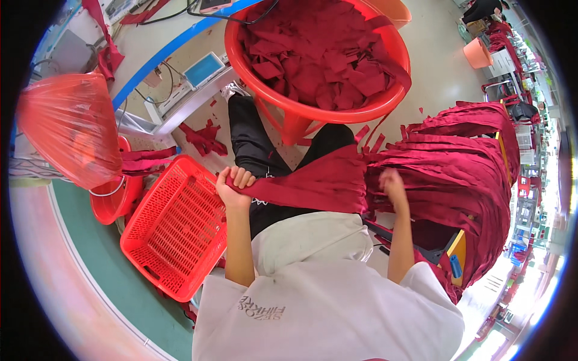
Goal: Sorting and untangling maroon fabric strips in a factory setting.
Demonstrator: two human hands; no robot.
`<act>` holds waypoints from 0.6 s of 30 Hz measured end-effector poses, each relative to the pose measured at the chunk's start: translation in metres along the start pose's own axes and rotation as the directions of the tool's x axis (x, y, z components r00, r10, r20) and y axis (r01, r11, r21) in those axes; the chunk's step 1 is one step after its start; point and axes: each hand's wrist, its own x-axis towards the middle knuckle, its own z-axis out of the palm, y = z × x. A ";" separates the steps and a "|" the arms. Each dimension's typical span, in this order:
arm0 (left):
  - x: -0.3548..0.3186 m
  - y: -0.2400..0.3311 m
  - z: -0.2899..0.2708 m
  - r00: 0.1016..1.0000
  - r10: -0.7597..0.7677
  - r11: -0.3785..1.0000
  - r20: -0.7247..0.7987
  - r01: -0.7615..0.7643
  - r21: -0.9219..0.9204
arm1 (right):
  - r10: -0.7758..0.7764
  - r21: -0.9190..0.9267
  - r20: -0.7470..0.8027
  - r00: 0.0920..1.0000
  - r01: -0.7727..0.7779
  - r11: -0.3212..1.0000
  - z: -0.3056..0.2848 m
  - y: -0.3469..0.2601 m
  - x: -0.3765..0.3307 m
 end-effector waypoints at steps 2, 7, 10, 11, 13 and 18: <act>0.010 -0.003 -0.035 0.994 -0.067 0.997 -0.086 0.065 -0.029 | -0.096 0.048 -0.182 0.979 0.106 0.993 0.000 -0.069 0.059; 0.006 -0.010 -0.073 0.985 -0.029 0.993 -0.169 0.008 -0.122 | -0.112 0.096 -0.347 0.931 0.154 0.983 0.016 -0.143 0.151; 0.005 -0.017 -0.071 0.988 0.015 0.997 -0.154 -0.027 -0.074 | 0.058 0.332 -0.255 0.965 0.031 0.943 0.014 -0.134 0.165; 0.008 -0.018 -0.073 0.987 0.018 0.996 -0.162 -0.031 -0.078 | 0.105 0.421 -0.299 0.948 0.033 0.906 0.007 -0.132 0.168; 0.008 -0.019 -0.075 0.982 0.041 0.995 -0.185 -0.058 -0.086 | 0.092 0.404 -0.487 0.869 0.130 0.905 0.006 -0.141 0.160; 0.008 -0.014 -0.076 0.989 0.039 0.997 -0.144 -0.049 -0.064 | -0.493 -0.039 -0.496 0.715 0.548 0.835 0.029 -0.259 0.128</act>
